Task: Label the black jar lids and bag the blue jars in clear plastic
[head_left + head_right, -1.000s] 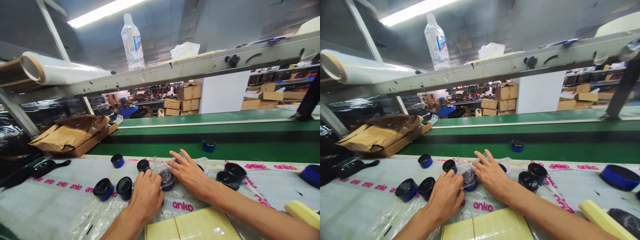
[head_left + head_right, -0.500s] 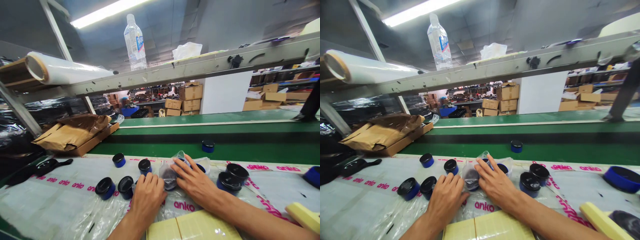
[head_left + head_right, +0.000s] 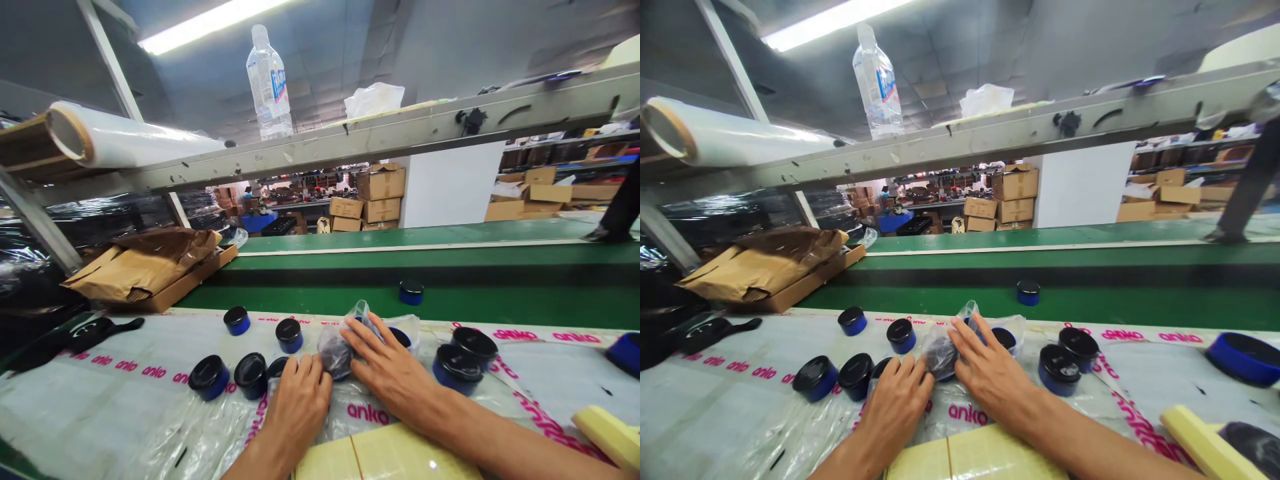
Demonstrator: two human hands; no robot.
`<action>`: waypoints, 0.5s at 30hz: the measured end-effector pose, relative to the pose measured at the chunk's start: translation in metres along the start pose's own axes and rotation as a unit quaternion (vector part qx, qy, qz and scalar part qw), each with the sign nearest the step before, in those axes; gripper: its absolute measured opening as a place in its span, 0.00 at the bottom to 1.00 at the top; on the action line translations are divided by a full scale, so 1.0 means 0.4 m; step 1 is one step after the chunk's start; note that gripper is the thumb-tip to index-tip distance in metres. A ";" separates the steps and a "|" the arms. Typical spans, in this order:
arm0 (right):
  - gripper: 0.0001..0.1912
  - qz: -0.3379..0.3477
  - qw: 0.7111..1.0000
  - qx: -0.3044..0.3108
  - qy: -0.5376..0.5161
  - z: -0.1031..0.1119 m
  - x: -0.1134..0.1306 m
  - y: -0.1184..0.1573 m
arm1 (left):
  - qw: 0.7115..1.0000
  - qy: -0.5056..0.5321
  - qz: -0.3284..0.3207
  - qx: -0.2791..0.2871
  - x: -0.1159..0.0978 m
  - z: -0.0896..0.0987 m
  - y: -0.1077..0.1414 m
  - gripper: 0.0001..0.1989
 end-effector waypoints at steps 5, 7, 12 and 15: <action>0.06 0.017 1.000 0.005 0.025 0.007 0.020 0.010 | 0.999 -0.002 -0.004 0.049 -0.014 -0.005 -0.012 0.05; 0.07 0.029 0.999 0.014 0.041 -0.002 0.028 0.007 | 0.997 0.020 -0.011 0.077 -0.014 -0.011 -0.022 0.06; 0.08 0.014 0.998 0.015 0.053 -0.021 0.030 -0.004 | 0.993 0.057 -0.012 0.107 0.000 -0.026 -0.031 0.06; 0.08 0.004 0.999 0.011 0.045 -0.024 0.028 -0.011 | 0.992 0.075 0.004 0.105 0.013 -0.028 -0.028 0.06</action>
Point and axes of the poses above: each hand's wrist, its own y-axis away from the middle knuckle, its own z-axis out of the back of the hand, x = y × z, the point moved 7 cm from there along -y, towards the middle knuckle, and after that the axes turned 5 degrees about x, right-handed, at the moved point
